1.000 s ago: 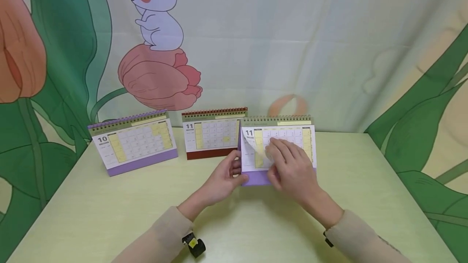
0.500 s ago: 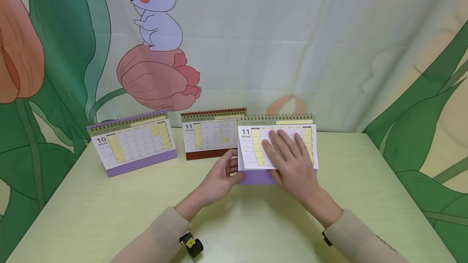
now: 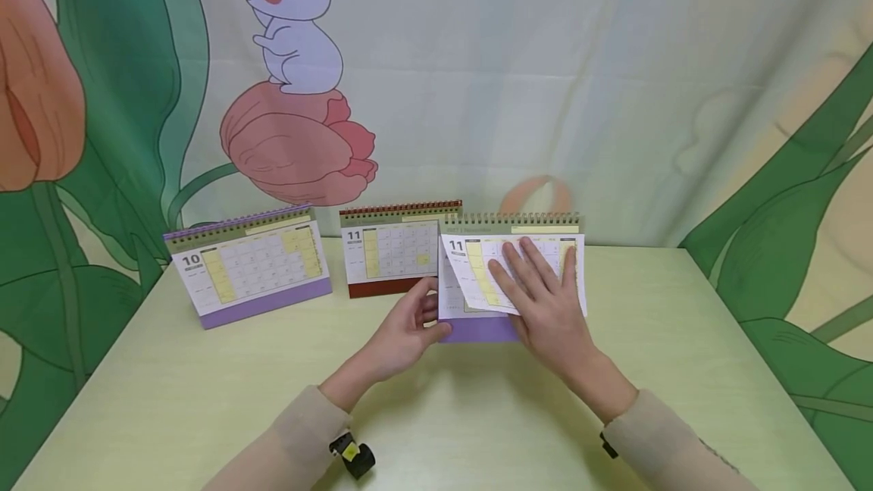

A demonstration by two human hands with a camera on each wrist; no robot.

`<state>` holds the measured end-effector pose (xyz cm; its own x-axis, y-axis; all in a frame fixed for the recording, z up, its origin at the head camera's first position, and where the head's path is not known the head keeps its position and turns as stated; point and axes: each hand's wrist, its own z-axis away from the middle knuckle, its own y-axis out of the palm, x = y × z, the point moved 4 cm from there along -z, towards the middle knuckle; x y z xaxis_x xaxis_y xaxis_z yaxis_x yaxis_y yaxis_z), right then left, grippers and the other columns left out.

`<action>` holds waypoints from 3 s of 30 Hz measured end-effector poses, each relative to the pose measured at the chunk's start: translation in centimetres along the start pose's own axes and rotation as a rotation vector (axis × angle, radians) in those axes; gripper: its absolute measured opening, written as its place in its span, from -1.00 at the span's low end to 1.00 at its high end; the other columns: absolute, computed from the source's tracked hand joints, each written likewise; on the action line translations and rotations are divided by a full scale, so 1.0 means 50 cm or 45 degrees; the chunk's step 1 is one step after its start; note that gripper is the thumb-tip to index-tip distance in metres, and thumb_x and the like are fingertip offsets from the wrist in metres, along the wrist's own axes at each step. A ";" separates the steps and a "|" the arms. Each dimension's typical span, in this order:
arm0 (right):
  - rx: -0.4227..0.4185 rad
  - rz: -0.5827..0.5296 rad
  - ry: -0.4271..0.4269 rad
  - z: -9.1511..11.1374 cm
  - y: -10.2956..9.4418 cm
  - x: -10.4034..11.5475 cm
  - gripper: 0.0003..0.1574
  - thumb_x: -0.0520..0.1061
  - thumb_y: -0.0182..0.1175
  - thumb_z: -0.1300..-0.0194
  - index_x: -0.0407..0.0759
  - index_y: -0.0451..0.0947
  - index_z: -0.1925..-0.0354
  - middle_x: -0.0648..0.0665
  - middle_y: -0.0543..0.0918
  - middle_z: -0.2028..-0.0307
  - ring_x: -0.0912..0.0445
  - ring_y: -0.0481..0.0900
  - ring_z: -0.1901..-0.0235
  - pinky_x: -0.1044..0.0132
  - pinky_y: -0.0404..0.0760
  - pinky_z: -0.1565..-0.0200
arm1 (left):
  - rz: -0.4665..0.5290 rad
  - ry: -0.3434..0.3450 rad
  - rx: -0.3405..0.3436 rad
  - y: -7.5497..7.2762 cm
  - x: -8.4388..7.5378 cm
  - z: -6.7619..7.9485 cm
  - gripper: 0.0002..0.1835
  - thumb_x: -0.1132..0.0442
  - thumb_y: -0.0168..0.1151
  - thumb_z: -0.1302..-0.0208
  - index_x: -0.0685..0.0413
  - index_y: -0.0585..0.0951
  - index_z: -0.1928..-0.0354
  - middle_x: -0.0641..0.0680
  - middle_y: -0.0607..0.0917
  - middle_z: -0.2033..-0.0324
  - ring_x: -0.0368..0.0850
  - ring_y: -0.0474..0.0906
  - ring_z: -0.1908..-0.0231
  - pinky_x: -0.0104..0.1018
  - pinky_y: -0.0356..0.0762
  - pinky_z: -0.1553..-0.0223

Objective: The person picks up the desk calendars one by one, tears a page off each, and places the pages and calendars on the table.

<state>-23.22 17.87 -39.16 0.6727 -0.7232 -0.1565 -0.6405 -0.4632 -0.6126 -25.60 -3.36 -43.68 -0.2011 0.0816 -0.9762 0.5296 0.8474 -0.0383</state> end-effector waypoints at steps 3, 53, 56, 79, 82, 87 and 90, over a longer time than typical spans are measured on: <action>-0.037 -0.092 0.017 0.001 -0.005 0.004 -0.46 -0.10 -0.05 -0.56 -0.12 0.45 -0.41 -0.22 0.46 -0.40 -0.22 0.34 -0.41 -0.65 -0.07 -0.23 | -0.010 0.013 0.005 -0.004 -0.001 0.001 -0.39 0.70 0.08 -0.32 0.20 0.33 -0.37 0.34 0.52 -0.26 0.20 0.52 -0.23 -0.13 0.59 -0.12; 0.125 -1.112 1.238 0.035 -0.018 -0.071 -0.28 0.10 -0.23 -0.70 -0.49 0.53 -0.22 -0.41 0.61 -0.17 -0.16 0.54 -0.18 -0.07 0.41 -0.25 | -0.230 0.050 -0.040 -0.001 0.000 -0.003 -0.39 0.67 0.12 -0.28 0.13 0.44 -0.34 0.22 0.62 -0.10 0.07 0.62 0.00 -0.10 0.62 -0.04; 0.113 -1.142 1.272 0.038 -0.020 -0.070 -0.26 0.13 -0.23 -0.69 -0.47 0.51 -0.25 -0.41 0.58 -0.20 -0.16 0.50 -0.22 -0.05 0.36 -0.28 | -0.234 0.047 -0.036 0.001 -0.003 -0.003 -0.39 0.67 0.12 -0.28 0.13 0.45 -0.34 0.21 0.62 -0.08 0.06 0.62 0.01 -0.08 0.61 -0.05; -0.073 -1.470 1.490 0.036 -0.018 -0.073 -0.18 0.24 -0.23 -0.65 -0.45 0.38 -0.36 -0.21 0.53 -0.22 0.01 0.35 -0.28 0.04 0.16 -0.40 | -0.240 0.039 -0.044 0.009 0.002 0.003 -0.37 0.67 0.16 -0.25 0.15 0.43 -0.34 0.22 0.61 -0.12 0.08 0.60 -0.03 -0.05 0.58 -0.10; -0.108 -1.522 1.516 0.033 -0.023 -0.076 -0.19 0.24 -0.21 -0.64 -0.42 0.38 -0.35 -0.02 0.57 -0.15 0.03 0.32 -0.29 0.04 0.12 -0.41 | -0.249 0.048 -0.052 0.007 0.002 0.003 -0.39 0.67 0.17 -0.24 0.14 0.45 -0.32 0.22 0.62 -0.09 0.08 0.60 -0.01 -0.01 0.58 -0.09; -0.135 -1.594 1.571 0.032 -0.022 -0.084 -0.14 0.29 -0.23 -0.62 -0.38 0.26 -0.44 0.05 0.53 -0.15 0.04 0.27 -0.32 0.06 0.07 -0.43 | -0.254 0.058 -0.060 0.006 0.008 0.002 -0.39 0.67 0.17 -0.23 0.14 0.46 -0.30 0.22 0.63 -0.08 0.07 0.60 0.01 0.01 0.58 -0.09; -0.134 -1.613 1.573 0.031 -0.022 -0.087 -0.13 0.29 -0.25 -0.62 -0.37 0.22 -0.46 0.02 0.49 -0.18 0.05 0.27 -0.31 0.09 0.10 -0.41 | -0.273 0.062 -0.074 0.004 0.005 0.002 -0.39 0.67 0.18 -0.23 0.14 0.46 -0.30 0.22 0.64 -0.08 0.06 0.62 0.03 -0.01 0.59 -0.07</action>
<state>-24.88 22.29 -39.01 0.1142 0.1658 0.9795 -0.0507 -0.9837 0.1725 -25.47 -3.21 -43.97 -0.3443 -0.0798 -0.9355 0.4222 0.8768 -0.2302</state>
